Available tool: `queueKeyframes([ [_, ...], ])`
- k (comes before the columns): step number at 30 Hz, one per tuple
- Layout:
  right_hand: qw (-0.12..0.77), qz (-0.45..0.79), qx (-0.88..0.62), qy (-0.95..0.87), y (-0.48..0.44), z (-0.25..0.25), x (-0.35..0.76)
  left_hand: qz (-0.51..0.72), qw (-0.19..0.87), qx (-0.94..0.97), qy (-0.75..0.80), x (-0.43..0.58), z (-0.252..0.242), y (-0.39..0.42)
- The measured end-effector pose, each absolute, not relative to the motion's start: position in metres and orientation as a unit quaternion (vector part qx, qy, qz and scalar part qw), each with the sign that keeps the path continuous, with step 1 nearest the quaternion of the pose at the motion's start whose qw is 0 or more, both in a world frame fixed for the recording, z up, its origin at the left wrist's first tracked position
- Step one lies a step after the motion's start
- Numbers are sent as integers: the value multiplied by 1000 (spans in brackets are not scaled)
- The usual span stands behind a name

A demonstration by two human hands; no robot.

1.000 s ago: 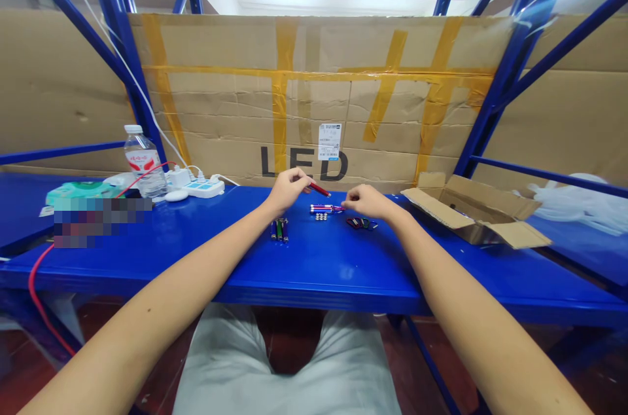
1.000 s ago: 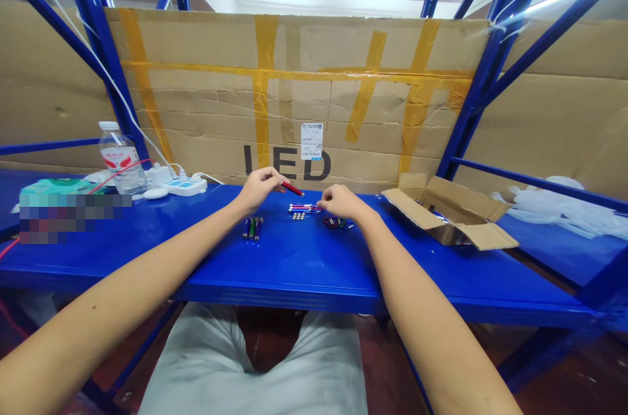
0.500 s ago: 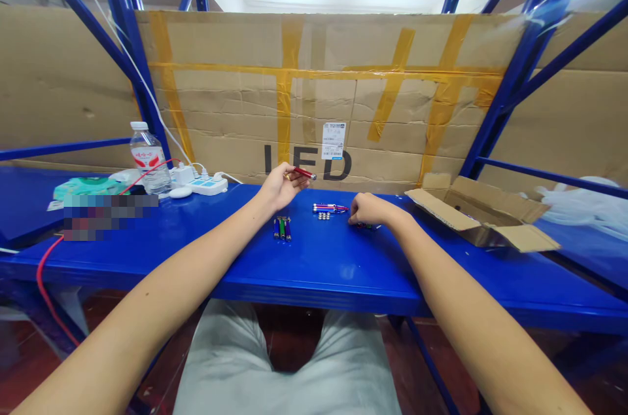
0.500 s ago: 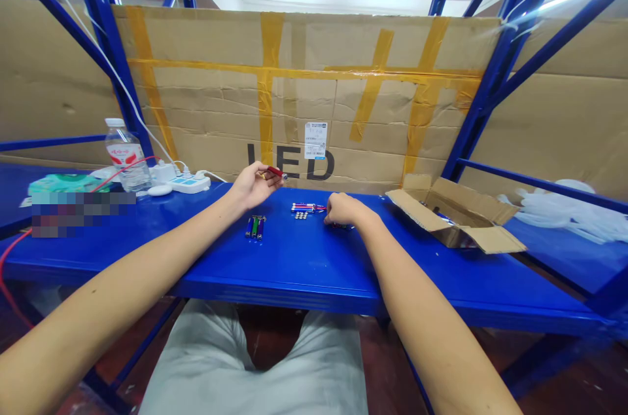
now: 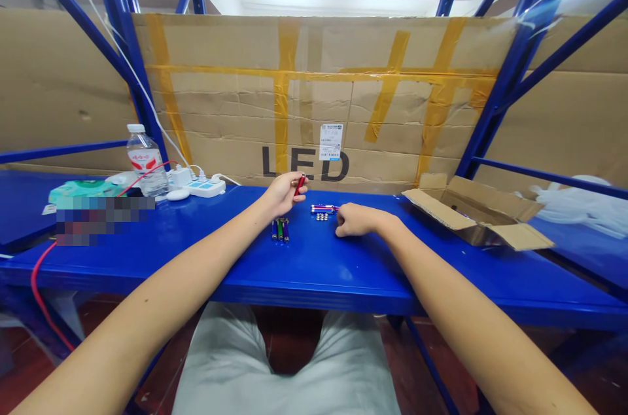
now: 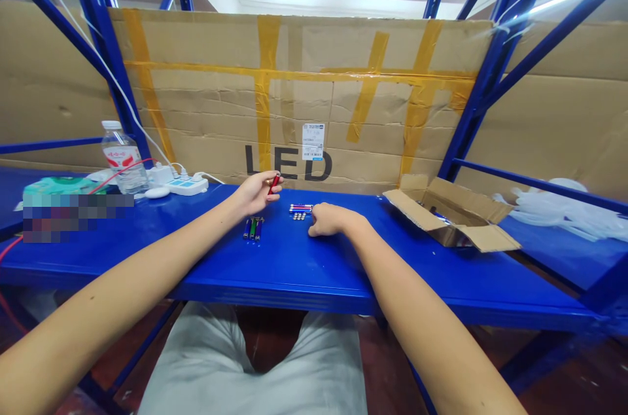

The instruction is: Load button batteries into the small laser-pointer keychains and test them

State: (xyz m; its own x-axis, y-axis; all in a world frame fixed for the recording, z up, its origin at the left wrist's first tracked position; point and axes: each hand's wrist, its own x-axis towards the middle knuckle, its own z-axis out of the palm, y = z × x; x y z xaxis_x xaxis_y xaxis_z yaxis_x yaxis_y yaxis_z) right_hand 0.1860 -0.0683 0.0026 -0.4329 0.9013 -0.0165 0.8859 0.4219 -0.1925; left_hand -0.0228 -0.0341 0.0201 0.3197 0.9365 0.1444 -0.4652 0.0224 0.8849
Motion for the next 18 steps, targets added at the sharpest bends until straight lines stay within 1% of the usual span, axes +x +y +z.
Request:
queueKeyframes([
  [2, 57, 81, -523, -846, -71, 5, 182, 511, 672, 470, 255, -22, 21, -36],
  [4, 91, 90, -509, -851, -73, 8, 181, 500, 668, 490, 250, -21, 21, -39],
  [6, 138, 126, -492, -850, -73, 11, 183, 497, 632, 534, 259, -19, 19, -42],
  [10, 215, 294, -477, -800, -73, 12, 184, 473, 464, 684, 304, -9, 10, -48],
  [13, 274, 429, -440, -740, -72, 8, 180, 445, 352, 782, 259, 0, 0, -53],
  [15, 301, 498, -412, -701, -71, 6, 177, 426, 307, 815, 245, 3, -6, -53],
  [18, 325, 556, -377, -666, -71, 5, 177, 432, 267, 815, 280, 4, -11, -48],
])
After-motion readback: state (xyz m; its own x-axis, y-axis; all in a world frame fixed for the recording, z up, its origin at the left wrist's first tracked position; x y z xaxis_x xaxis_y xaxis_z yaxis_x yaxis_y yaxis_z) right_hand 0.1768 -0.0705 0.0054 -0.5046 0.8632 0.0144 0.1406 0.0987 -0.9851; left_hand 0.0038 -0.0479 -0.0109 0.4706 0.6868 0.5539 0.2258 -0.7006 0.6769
